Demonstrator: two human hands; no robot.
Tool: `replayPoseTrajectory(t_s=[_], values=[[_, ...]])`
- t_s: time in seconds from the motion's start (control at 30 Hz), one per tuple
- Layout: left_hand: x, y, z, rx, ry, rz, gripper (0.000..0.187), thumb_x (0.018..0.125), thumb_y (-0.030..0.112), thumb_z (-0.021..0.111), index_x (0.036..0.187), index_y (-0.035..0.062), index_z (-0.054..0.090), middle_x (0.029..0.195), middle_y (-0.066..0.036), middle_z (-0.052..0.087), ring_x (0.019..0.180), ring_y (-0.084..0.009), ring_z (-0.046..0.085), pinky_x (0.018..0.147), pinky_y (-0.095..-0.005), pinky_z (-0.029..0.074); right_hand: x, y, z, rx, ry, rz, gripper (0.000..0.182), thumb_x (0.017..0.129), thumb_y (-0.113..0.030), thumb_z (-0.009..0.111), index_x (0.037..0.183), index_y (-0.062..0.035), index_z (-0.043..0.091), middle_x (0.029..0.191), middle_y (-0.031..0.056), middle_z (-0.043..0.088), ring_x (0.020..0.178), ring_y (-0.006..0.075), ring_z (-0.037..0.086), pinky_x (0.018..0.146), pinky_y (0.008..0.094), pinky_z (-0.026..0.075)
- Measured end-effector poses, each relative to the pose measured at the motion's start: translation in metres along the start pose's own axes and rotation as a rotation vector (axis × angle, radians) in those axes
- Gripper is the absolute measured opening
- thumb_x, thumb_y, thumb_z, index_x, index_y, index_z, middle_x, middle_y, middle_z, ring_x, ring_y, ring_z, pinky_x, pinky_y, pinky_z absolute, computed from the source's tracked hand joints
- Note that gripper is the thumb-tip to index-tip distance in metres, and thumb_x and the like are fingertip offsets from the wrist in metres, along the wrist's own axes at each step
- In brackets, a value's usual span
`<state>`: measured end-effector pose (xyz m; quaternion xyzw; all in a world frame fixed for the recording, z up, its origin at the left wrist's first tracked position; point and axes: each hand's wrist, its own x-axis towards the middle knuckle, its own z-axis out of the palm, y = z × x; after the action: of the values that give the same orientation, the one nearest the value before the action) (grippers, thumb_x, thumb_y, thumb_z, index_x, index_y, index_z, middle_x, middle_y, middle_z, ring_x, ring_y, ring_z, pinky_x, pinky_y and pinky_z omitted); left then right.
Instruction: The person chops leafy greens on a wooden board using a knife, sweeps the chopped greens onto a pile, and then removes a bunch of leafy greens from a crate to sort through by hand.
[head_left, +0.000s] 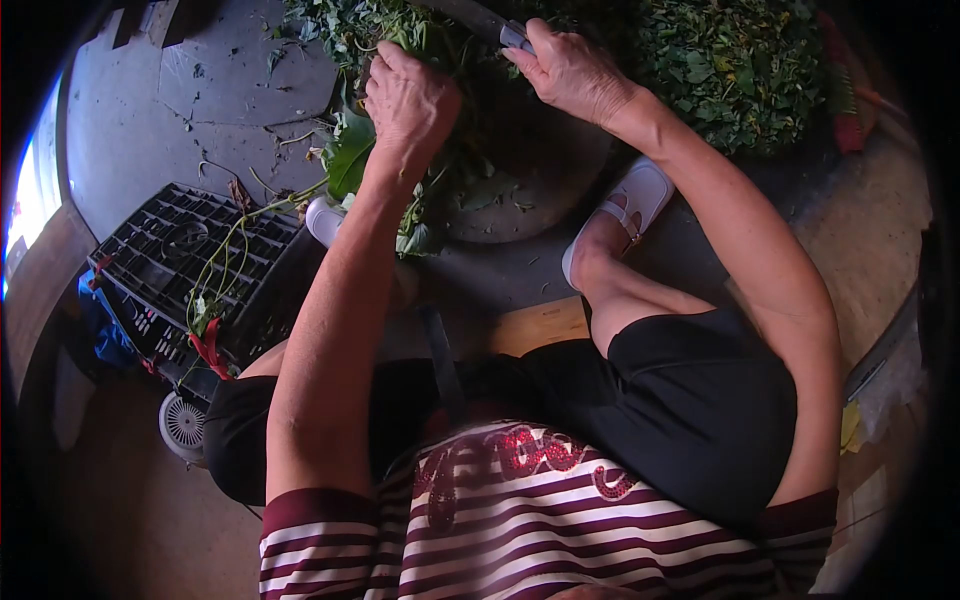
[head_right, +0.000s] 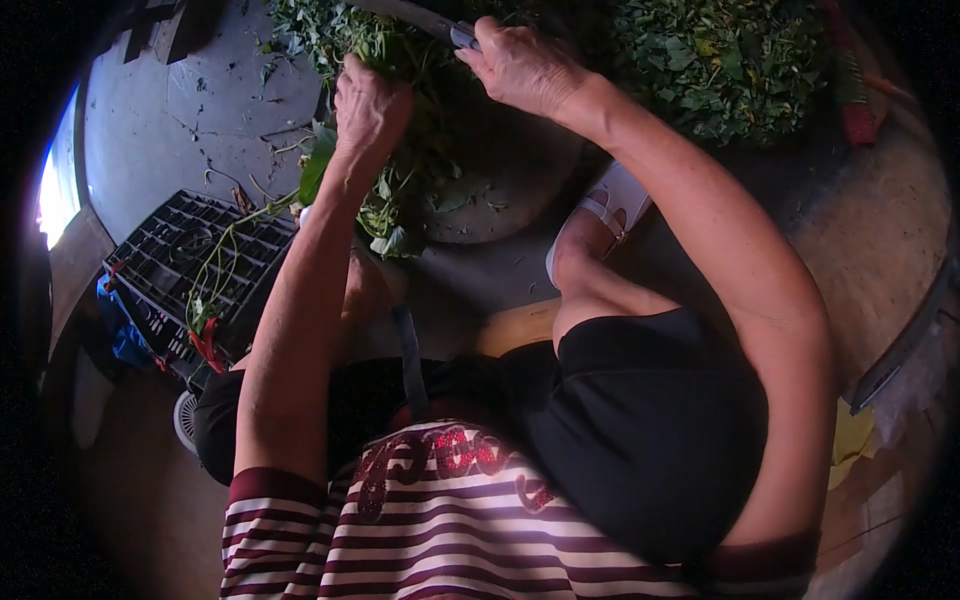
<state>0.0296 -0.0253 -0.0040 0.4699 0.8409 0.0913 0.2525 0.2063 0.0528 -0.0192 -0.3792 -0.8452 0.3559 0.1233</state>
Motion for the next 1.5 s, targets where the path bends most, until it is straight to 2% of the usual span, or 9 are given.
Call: replayPoseTrajectory(t_s=[0.13, 0.3, 0.4, 0.5, 0.73, 0.9, 1.3, 1.33, 1.5], values=[[0.0, -0.003, -0.008, -0.231, 0.205, 0.105, 0.079, 0.069, 0.013, 0.057, 0.133, -0.0072, 0.015, 0.126, -0.036, 0.03, 0.113, -0.05, 0.039, 0.096, -0.0467, 0.036, 0.0, -0.001, -0.002, 0.02, -0.012, 0.01, 0.026, 0.088, -0.024, 0.054, 0.083, -0.001, 0.044, 0.059, 0.0198, 0.056, 0.061, 0.0398, 0.058, 0.051, 0.046, 0.045], [-0.003, -0.007, 0.001, 0.058, 0.219, 0.244, 0.049, 0.074, 0.011, 0.053, 0.119, -0.0058, 0.042, 0.133, -0.032, 0.028, 0.122, -0.0478, 0.031, 0.098, -0.0521, 0.031, 0.001, 0.001, -0.001, 0.016, -0.004, 0.001, 0.025, 0.088, -0.024, 0.055, 0.083, -0.001, 0.044, 0.06, 0.0198, 0.056, 0.061, 0.0397, 0.058, 0.051, 0.0457, 0.045], [-0.011, -0.01, 0.006, 0.402, 0.244, 0.257, 0.061, 0.083, 0.039, 0.051, 0.119, -0.0092, 0.04, 0.131, -0.027, 0.036, 0.128, -0.0451, 0.023, 0.1, -0.0601, 0.02, 0.0, 0.002, 0.0, 0.029, -0.001, -0.011, 0.025, 0.088, -0.023, 0.055, 0.083, -0.0009, 0.044, 0.06, 0.0198, 0.057, 0.061, 0.0396, 0.058, 0.051, 0.0457, 0.045], [-0.018, -0.004, 0.005, 0.34, 0.146, 0.164, 0.097, 0.07, 0.069, 0.055, 0.123, -0.009, 0.034, 0.131, -0.025, 0.037, 0.128, -0.0373, 0.028, 0.098, -0.0564, 0.024, 0.001, 0.002, 0.001, 0.033, 0.0, -0.012, 0.025, 0.088, -0.023, 0.055, 0.084, -0.0009, 0.045, 0.06, 0.0199, 0.057, 0.061, 0.0394, 0.058, 0.051, 0.0456, 0.045], [-0.016, -0.003, 0.012, 0.286, 0.165, 0.066, 0.094, 0.063, 0.053, 0.072, 0.122, -0.007, 0.031, 0.126, -0.023, 0.039, 0.119, -0.0359, 0.039, 0.095, -0.0489, 0.031, 0.003, -0.008, -0.006, 0.018, 0.011, -0.002, 0.026, 0.088, -0.023, 0.056, 0.078, -0.0015, 0.046, 0.059, 0.0187, 0.055, 0.059, 0.0374, 0.057, 0.047, 0.0419, 0.042], [-0.002, -0.014, 0.001, 0.407, 0.116, 0.3, 0.067, 0.065, 0.031, 0.072, 0.112, -0.0042, 0.042, 0.11, -0.018, 0.047, 0.101, -0.0332, 0.048, 0.083, -0.0432, 0.041, 0.024, -0.021, -0.04, 0.028, 0.166, -0.248, 0.025, 0.086, -0.023, 0.059, 0.076, -0.0025, 0.05, 0.06, 0.0169, 0.053, 0.054, 0.0346, 0.054, 0.047, 0.0368, 0.041], [0.009, -0.025, 0.002, 0.364, 0.132, 0.329, 0.056, 0.067, 0.029, 0.069, 0.107, -0.0012, 0.044, 0.106, -0.018, 0.049, 0.098, -0.0334, 0.05, 0.08, -0.0423, 0.044, 0.034, -0.057, -0.023, 0.226, 0.393, -0.445, 0.023, 0.086, -0.023, 0.061, 0.078, -0.0034, 0.05, 0.061, 0.0161, 0.056, 0.057, 0.0343, 0.058, 0.048, 0.0362, 0.044], [0.009, -0.025, 0.003, 0.375, 0.114, 0.33, 0.054, 0.068, 0.028, 0.068, 0.107, -0.0015, 0.044, 0.106, -0.018, 0.049, 0.098, -0.0338, 0.05, 0.08, -0.0424, 0.044, 0.021, -0.036, -0.01, 0.059, 0.034, -0.125, 0.026, 0.085, -0.026, 0.06, 0.079, -0.0035, 0.049, 0.059, 0.016, 0.057, 0.058, 0.0356, 0.059, 0.048, 0.0391, 0.045], [0.01, -0.029, 0.008, 0.349, 0.129, 0.364, 0.054, 0.069, 0.026, 0.065, 0.108, -0.0029, 0.042, 0.106, -0.019, 0.048, 0.098, -0.0352, 0.049, 0.08, -0.0427, 0.043, 0.026, -0.025, -0.016, -0.091, -0.105, -0.03, 0.031, 0.087, -0.034, 0.056, 0.083, -0.0033, 0.052, 0.065, 0.017, 0.06, 0.065, 0.0358, 0.061, 0.056, 0.0434, 0.047]])
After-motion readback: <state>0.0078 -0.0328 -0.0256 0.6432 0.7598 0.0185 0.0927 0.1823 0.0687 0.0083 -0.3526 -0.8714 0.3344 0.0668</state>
